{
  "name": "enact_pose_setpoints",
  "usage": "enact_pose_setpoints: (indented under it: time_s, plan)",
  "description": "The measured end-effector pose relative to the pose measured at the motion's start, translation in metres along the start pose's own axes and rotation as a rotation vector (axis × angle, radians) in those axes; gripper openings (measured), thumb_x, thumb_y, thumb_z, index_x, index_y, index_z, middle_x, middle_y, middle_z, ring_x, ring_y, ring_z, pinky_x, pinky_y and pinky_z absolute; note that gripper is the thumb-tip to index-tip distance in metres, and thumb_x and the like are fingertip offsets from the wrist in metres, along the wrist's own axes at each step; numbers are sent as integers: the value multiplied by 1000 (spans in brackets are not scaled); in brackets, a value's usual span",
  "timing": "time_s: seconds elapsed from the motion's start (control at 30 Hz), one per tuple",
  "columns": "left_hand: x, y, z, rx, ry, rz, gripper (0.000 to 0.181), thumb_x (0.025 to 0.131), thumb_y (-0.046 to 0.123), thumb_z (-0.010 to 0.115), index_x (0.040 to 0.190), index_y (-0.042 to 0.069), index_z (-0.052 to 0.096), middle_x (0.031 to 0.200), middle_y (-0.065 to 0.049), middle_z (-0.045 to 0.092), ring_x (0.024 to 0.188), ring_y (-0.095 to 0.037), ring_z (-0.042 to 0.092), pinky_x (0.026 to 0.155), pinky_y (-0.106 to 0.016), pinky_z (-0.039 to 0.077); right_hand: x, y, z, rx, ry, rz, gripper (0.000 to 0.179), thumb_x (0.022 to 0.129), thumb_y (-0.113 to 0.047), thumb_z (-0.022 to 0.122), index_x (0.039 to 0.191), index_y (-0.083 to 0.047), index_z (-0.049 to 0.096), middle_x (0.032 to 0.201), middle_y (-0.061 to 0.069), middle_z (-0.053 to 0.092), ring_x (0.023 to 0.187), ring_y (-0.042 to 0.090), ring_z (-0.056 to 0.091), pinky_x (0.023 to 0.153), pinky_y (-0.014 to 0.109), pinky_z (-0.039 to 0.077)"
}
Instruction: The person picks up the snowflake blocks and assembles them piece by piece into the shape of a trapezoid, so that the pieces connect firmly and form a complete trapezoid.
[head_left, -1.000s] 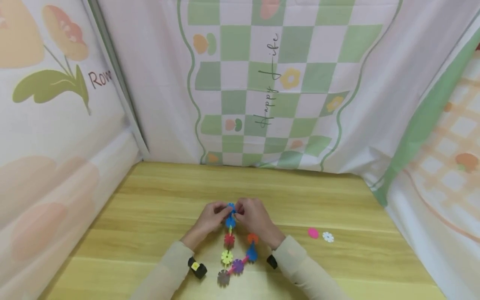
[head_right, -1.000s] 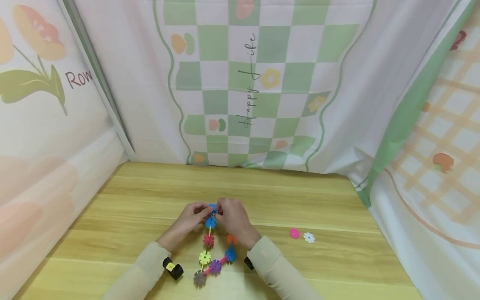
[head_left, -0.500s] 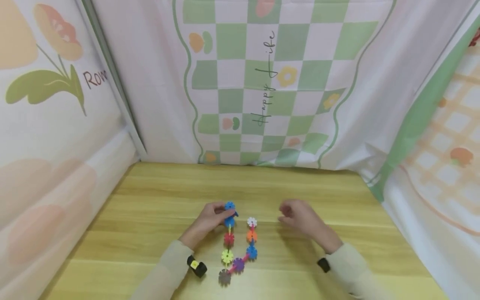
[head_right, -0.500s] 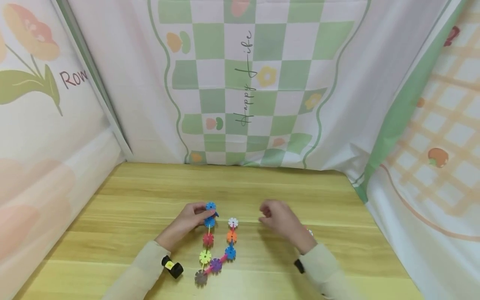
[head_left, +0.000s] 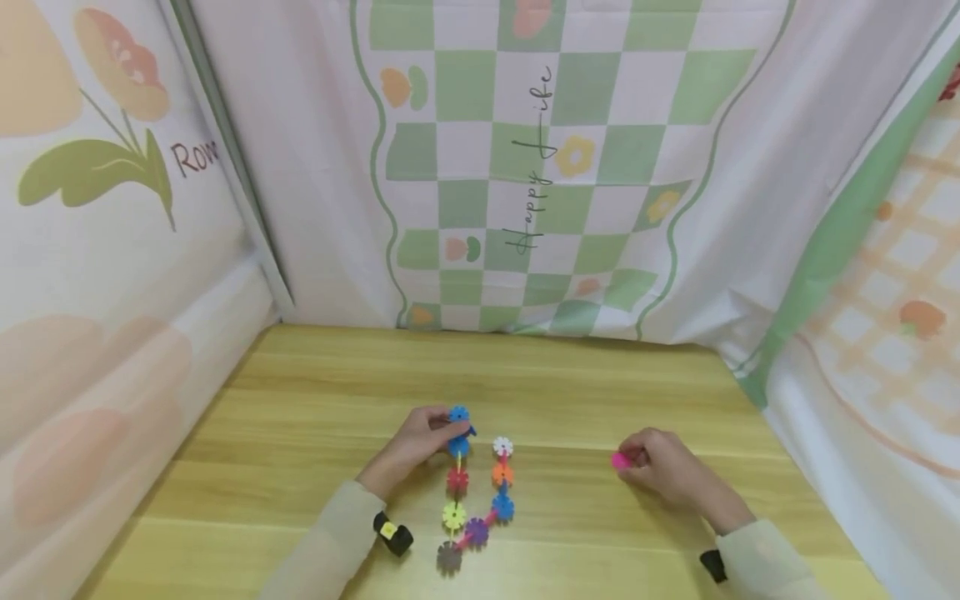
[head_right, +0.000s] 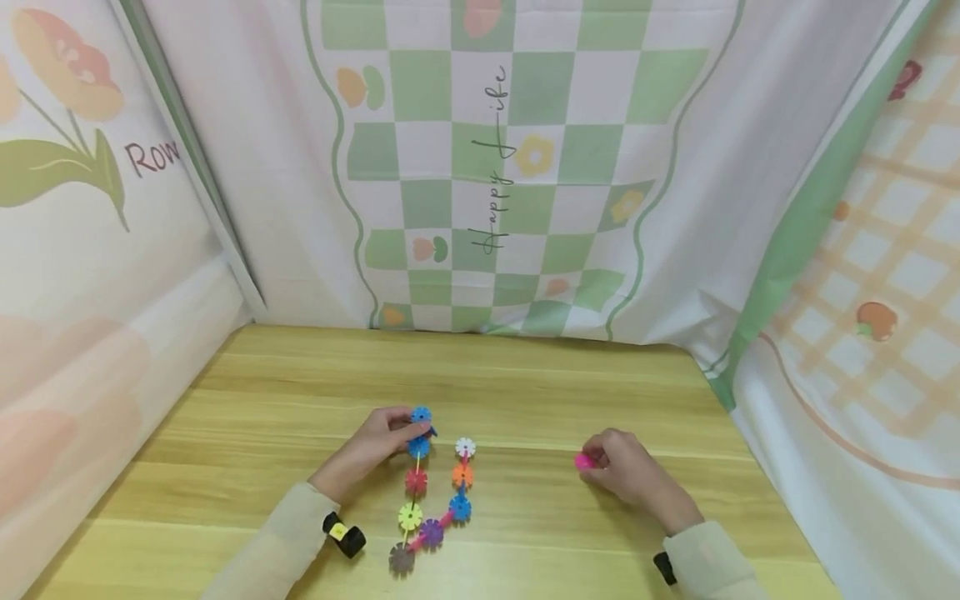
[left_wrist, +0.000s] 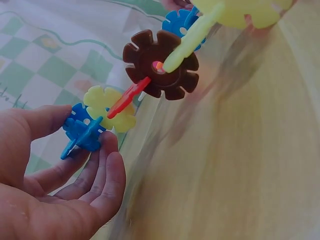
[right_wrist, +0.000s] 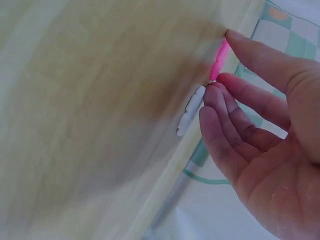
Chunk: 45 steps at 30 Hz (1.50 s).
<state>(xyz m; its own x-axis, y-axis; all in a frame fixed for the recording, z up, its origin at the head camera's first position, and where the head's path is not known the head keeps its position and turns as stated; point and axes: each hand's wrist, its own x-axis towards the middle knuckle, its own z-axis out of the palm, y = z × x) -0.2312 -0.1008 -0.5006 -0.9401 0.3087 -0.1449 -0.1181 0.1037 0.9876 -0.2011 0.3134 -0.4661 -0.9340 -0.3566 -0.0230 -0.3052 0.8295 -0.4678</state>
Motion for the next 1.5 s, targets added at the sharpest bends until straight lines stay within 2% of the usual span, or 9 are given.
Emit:
enact_pose_setpoints:
  time_s: [0.17,0.33,0.5,0.77,0.97,1.27,1.5]
  plan:
    - [0,0,1,14,-1,-4,43,102,33,72,128,0,68,115,-12,78,92,-12,73,81,-25,61,2,0,1,54,-18,13,16,88,-11,85,98,-7,73,90,0,69,80,7,61,69,21,55]
    - [0,0,1,13,6,-1,44,102,34,72,129,0,68,115,-14,78,91,-11,73,81,-25,61,13,-12,3,145,-9,-34,19,89,-16,85,97,-9,69,88,-1,70,80,6,63,72,21,56]
    - [1,-2,1,-14,6,3,42,102,31,72,127,-2,68,114,-16,78,88,-11,73,80,-24,61,36,-34,11,241,-16,-88,20,92,-22,83,100,-9,71,92,0,72,84,8,66,78,22,58]
    - [2,-2,1,-43,-1,6,39,101,28,73,125,-1,69,115,-18,78,89,-11,74,81,-25,62,70,-77,26,332,-65,-113,17,92,-18,82,104,-10,73,96,2,74,89,13,69,82,23,59]
    - [1,-1,0,-58,0,7,42,101,28,73,128,-3,67,118,-20,77,90,-12,75,84,-27,63,88,-103,39,403,-100,-154,15,95,-16,79,107,-9,74,98,4,76,90,15,71,79,23,61]
    - [0,1,2,-26,26,11,38,101,31,73,122,-1,70,114,-13,78,92,-11,72,84,-25,60,102,-124,56,500,-181,-180,16,98,-20,76,110,-9,75,102,9,77,88,20,75,78,41,65]
    - [-1,4,3,11,37,14,35,101,32,73,118,1,71,106,-8,78,91,-12,71,83,-25,59,107,-132,60,507,-188,-162,11,99,-15,74,108,-9,76,99,7,77,88,17,74,79,39,65]
